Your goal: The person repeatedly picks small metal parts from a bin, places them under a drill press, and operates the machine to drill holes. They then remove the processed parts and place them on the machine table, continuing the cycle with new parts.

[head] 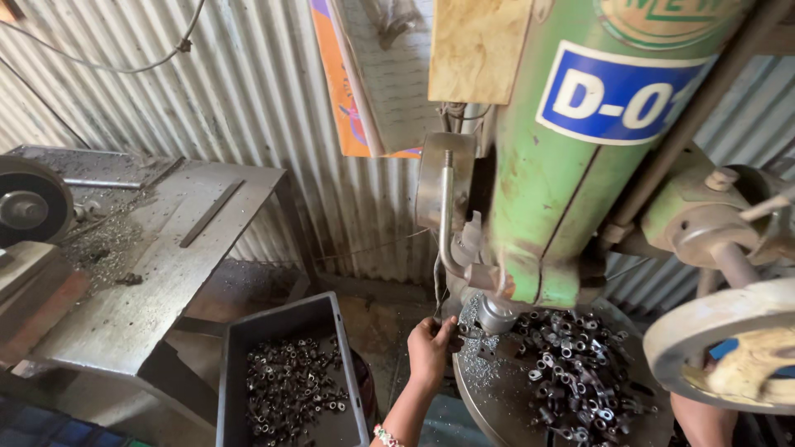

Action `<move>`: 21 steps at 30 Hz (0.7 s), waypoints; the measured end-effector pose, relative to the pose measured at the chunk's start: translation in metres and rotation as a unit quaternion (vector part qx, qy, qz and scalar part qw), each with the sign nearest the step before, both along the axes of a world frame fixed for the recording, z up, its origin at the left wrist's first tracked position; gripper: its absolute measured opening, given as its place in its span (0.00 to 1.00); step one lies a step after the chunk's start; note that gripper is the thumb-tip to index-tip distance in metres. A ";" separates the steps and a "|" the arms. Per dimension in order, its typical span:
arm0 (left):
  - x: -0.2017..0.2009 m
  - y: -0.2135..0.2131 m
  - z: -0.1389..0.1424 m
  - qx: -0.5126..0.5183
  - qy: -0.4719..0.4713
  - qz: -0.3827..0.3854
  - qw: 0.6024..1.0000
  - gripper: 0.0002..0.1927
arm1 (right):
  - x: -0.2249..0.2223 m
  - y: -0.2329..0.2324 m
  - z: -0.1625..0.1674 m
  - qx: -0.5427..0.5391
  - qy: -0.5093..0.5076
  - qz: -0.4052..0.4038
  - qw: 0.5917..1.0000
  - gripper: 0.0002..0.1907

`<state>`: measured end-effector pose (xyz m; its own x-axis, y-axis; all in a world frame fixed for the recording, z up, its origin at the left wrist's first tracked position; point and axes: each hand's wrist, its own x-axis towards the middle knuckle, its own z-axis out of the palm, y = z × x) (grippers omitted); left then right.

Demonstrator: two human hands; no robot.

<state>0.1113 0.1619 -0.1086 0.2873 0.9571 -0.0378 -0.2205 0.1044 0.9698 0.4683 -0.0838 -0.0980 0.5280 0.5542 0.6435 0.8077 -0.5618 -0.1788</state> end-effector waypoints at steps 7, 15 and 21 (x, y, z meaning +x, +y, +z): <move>0.015 -0.008 0.008 -0.068 -0.011 0.014 0.998 0.15 | 0.007 0.001 -0.010 0.016 -0.169 -0.032 0.985 0.25; 0.014 0.001 0.004 -0.147 -0.076 -0.110 0.980 0.13 | 0.011 0.020 -0.016 0.050 0.031 -0.004 0.998 0.15; 0.009 -0.002 0.004 -0.147 -0.062 -0.128 0.979 0.13 | 0.023 0.099 0.028 -0.013 0.042 -0.094 0.995 0.17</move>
<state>0.1198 0.1598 -0.1045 0.5360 0.8062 -0.2507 -0.2641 0.4421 0.8572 0.4916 0.0148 -0.0701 0.6752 0.4568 0.5791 0.6709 -0.7065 -0.2250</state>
